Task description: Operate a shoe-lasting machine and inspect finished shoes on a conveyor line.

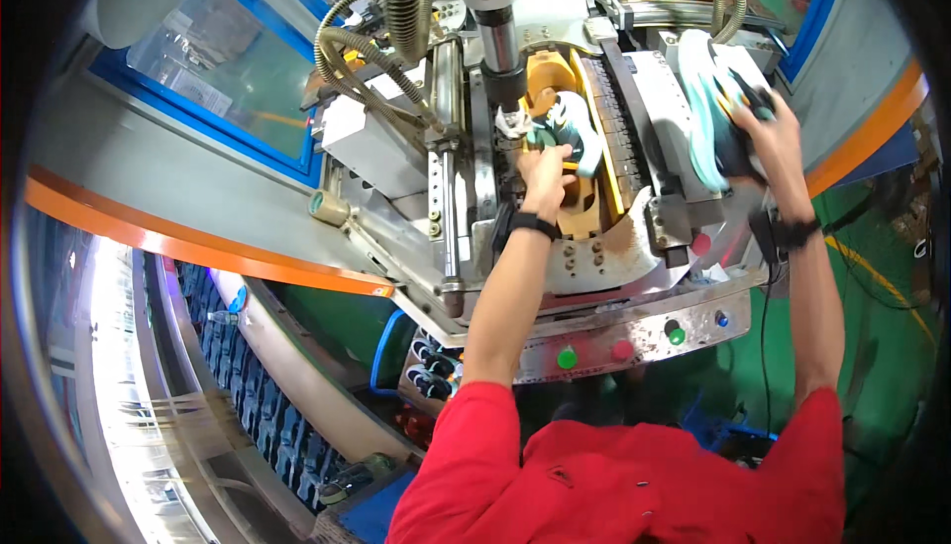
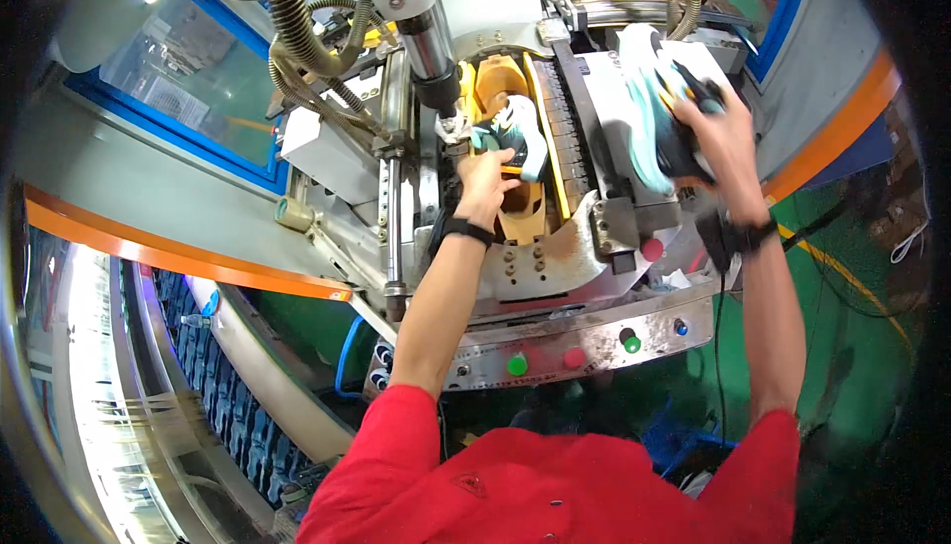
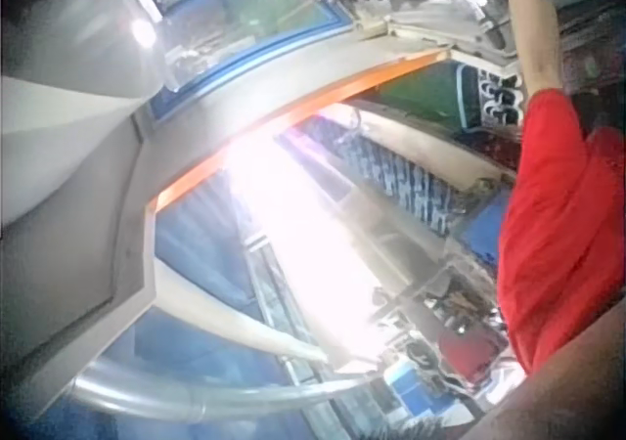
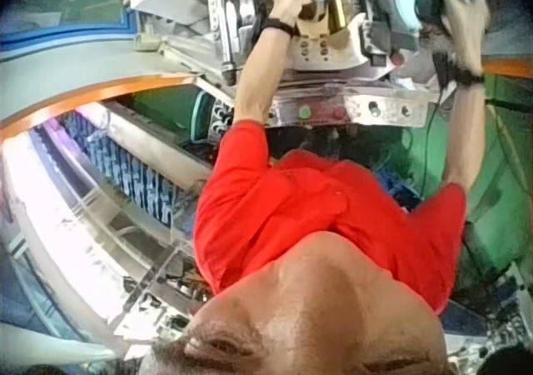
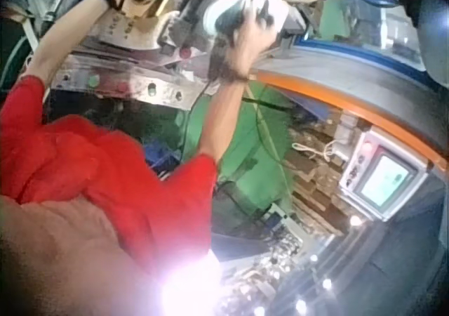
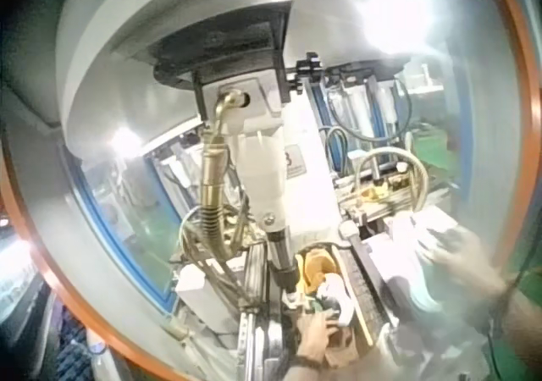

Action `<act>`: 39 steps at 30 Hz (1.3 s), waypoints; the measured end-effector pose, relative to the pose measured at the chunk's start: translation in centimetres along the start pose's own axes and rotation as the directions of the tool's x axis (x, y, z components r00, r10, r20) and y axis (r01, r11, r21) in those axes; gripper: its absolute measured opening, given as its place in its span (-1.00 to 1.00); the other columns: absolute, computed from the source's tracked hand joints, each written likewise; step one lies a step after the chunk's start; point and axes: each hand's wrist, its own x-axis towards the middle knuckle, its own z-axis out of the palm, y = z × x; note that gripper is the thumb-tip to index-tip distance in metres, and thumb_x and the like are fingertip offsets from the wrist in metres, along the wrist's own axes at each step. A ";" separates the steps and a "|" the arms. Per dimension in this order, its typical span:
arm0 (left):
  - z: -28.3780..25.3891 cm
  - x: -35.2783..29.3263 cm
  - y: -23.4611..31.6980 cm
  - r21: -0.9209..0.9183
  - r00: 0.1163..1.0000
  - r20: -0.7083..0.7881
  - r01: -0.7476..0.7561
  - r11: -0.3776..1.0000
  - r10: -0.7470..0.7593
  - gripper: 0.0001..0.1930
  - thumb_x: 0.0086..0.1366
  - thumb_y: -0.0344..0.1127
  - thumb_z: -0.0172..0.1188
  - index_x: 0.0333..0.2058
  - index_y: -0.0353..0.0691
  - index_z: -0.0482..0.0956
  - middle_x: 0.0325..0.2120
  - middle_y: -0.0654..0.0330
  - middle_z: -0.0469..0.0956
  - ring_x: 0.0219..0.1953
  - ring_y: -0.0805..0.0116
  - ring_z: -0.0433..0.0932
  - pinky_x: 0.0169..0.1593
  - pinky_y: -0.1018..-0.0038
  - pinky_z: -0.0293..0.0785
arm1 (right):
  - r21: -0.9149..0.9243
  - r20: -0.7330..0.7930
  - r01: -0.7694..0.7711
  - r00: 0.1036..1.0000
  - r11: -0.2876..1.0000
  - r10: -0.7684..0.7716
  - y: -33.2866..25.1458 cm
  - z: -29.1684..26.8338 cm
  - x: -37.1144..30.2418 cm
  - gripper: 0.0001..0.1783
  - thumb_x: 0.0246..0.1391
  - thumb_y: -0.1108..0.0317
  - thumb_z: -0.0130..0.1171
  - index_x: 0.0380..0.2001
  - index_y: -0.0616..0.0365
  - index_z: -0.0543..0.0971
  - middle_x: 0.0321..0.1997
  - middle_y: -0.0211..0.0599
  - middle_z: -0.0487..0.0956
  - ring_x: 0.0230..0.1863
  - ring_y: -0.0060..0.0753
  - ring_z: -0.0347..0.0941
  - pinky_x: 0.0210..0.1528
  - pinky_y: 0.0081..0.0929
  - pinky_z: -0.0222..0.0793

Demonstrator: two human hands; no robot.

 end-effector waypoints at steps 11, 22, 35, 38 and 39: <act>-3.3 -10.1 0.6 -0.135 0.969 0.228 0.129 0.982 -0.096 -0.87 0.23 -0.42 0.28 -0.48 -0.24 0.52 -0.50 0.27 0.49 -0.58 0.47 0.40 -0.46 0.52 0.37 | -0.552 0.468 0.096 0.858 0.828 0.213 -6.6 18.1 6.0 -0.24 -0.30 -0.16 0.35 -0.22 0.35 0.60 -0.22 0.05 0.64 -0.20 -0.06 0.60 -0.12 -0.31 0.48; 4.7 -7.9 2.4 0.356 0.993 -0.018 -0.102 0.929 0.116 0.07 -0.06 -0.08 0.46 0.25 -0.57 0.04 0.04 -0.39 0.41 0.12 -0.19 0.43 0.18 0.21 0.35 | -0.379 0.206 0.069 0.978 0.923 0.012 -1.2 12.4 4.9 -0.35 -0.32 0.10 0.36 -0.18 0.38 0.54 -0.33 0.08 0.62 -0.26 -0.05 0.60 -0.13 -0.27 0.48; -7.0 -16.4 3.2 -0.346 0.960 0.262 0.191 0.919 -0.100 -0.60 0.00 -0.62 0.22 -0.11 -0.36 0.49 -0.28 0.14 0.58 -0.28 0.30 0.61 -0.11 0.39 0.58 | -0.470 0.307 0.148 0.952 0.870 0.003 -1.6 13.7 7.8 -0.31 -0.30 0.02 0.37 -0.24 0.47 0.53 -0.26 0.15 0.60 -0.19 -0.02 0.59 -0.12 -0.25 0.49; -12.2 -24.7 4.4 -0.360 0.957 0.268 0.204 0.910 -0.108 -0.43 0.00 -0.60 0.17 0.08 -0.36 0.39 -0.15 0.13 0.55 -0.17 0.28 0.60 -0.01 0.38 0.55 | -0.542 0.397 0.067 0.899 0.838 0.185 -3.9 18.1 6.0 -0.34 -0.29 0.05 0.40 -0.18 0.38 0.57 -0.18 0.13 0.63 -0.13 0.01 0.60 -0.06 -0.24 0.51; -13.7 -27.2 4.5 -0.369 0.958 0.269 0.194 0.909 -0.095 -0.38 0.00 -0.59 0.15 0.14 -0.36 0.35 -0.10 0.12 0.54 -0.13 0.27 0.59 0.02 0.37 0.53 | -0.520 0.383 0.072 0.910 0.851 0.157 -2.1 20.6 6.0 -0.38 -0.28 0.08 0.39 -0.18 0.35 0.58 -0.19 0.11 0.63 -0.13 0.01 0.61 -0.05 -0.24 0.51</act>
